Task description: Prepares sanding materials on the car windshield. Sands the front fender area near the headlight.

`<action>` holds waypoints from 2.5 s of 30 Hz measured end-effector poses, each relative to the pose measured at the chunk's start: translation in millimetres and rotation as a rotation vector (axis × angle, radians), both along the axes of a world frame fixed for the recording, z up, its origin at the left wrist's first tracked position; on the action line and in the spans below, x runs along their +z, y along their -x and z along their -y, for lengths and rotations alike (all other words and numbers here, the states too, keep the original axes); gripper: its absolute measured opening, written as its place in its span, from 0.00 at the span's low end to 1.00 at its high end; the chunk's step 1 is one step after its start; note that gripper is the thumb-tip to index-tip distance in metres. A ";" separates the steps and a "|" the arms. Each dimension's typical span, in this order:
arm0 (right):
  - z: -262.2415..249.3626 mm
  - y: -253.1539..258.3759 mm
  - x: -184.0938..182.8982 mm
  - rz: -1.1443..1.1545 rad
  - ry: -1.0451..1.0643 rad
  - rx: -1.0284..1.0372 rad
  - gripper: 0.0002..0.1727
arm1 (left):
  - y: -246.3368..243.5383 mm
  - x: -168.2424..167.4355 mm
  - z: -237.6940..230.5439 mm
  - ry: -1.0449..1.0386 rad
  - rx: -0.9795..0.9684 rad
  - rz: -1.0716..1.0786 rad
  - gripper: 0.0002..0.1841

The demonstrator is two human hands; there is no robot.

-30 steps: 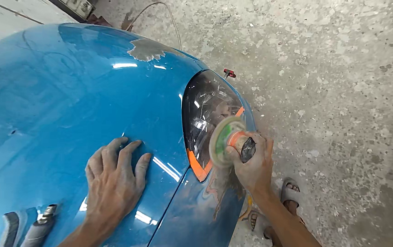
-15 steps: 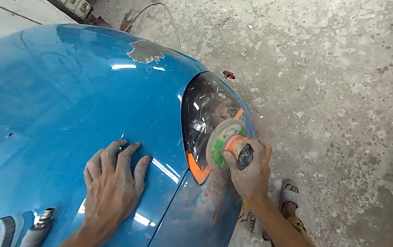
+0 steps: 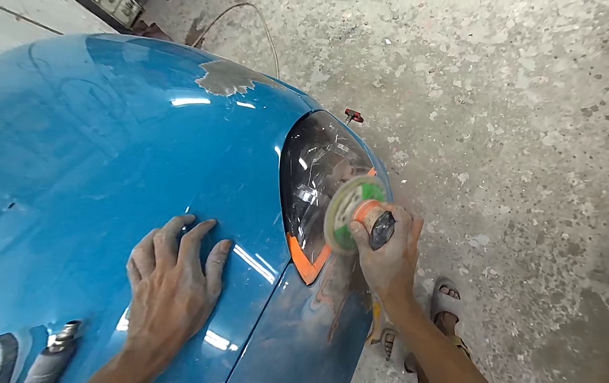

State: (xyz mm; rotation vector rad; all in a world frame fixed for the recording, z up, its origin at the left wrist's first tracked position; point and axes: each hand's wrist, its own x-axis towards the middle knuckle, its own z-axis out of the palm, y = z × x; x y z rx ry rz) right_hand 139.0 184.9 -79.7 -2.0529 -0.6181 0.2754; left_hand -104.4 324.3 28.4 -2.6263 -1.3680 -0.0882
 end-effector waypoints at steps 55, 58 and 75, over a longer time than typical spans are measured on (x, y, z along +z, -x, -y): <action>68.7 75.9 -4.0 -0.012 -0.119 -0.120 0.35 | -1.4 1.7 0.1 0.030 0.005 0.000 0.34; 73.6 83.2 2.1 -0.039 -0.122 -0.087 0.35 | -1.9 1.2 0.2 0.027 0.003 0.001 0.35; 63.4 71.7 -1.9 -0.019 -0.097 -0.102 0.36 | -0.1 1.1 -0.6 0.032 -0.006 -0.003 0.35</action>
